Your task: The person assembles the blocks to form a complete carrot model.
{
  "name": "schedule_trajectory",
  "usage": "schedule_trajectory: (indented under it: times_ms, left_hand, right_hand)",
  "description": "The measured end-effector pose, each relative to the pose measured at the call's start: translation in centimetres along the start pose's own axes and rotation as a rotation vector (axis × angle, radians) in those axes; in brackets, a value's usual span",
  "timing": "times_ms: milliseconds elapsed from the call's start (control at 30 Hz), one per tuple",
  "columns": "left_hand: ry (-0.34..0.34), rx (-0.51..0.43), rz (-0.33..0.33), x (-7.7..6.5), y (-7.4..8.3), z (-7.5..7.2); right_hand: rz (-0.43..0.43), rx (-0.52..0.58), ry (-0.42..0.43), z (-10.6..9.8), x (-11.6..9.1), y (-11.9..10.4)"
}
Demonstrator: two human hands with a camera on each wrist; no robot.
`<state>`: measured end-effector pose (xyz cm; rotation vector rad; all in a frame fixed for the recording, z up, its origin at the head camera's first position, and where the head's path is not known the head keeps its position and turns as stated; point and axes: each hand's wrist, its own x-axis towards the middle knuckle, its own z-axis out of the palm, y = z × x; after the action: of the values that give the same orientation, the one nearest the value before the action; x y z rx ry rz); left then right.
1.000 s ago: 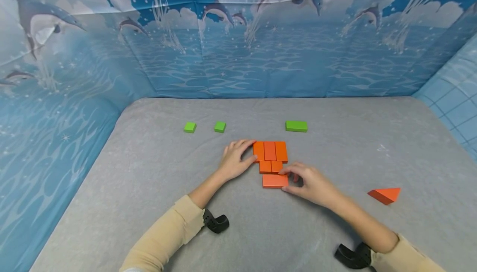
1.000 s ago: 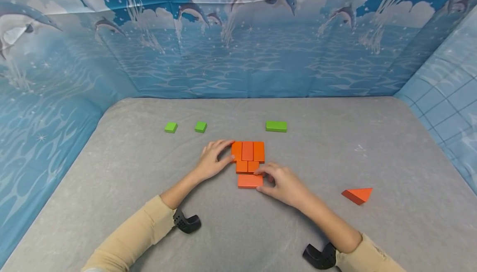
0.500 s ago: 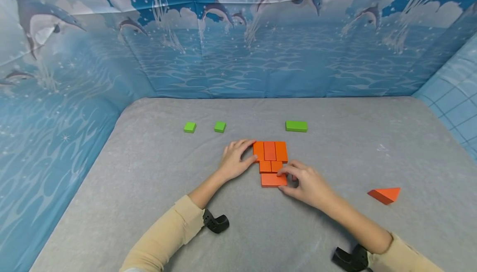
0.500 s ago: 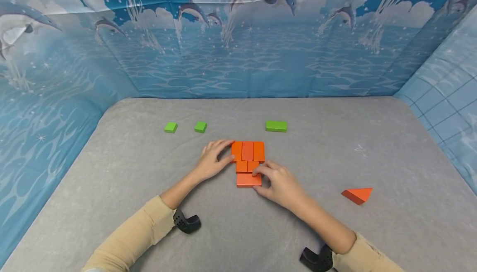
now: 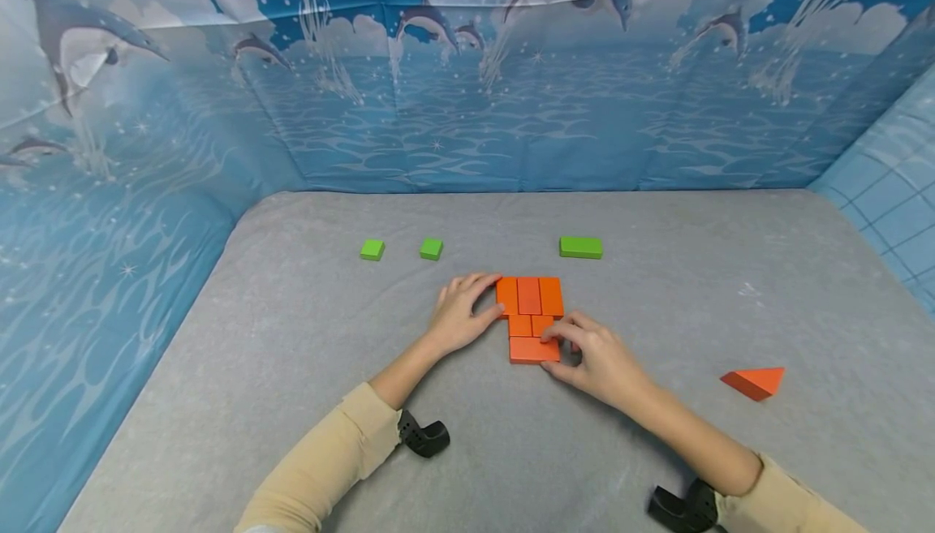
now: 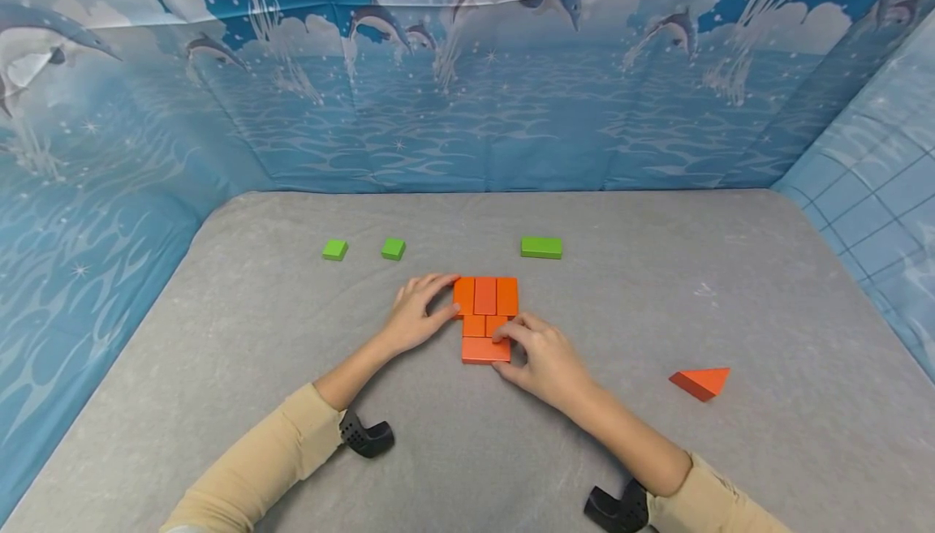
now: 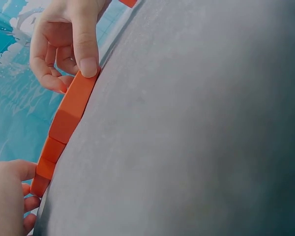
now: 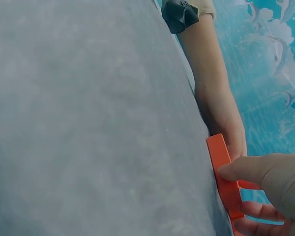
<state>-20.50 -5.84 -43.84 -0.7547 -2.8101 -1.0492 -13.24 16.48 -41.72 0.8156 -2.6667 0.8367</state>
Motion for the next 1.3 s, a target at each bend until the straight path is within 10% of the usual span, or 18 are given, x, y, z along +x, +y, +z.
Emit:
schedule_trajectory:
  times_ms: [667, 1300]
  left_hand:
    - [0.011, -0.003, 0.017, -0.1, -0.2, 0.1]
    - [0.005, -0.014, 0.012, 0.0, -0.2, 0.1]
  right_hand:
    - [-0.024, 0.077, 0.014, -0.5, 0.2, 0.4]
    - [-0.037, -0.061, -0.044, -11.3, -7.6, 8.8]
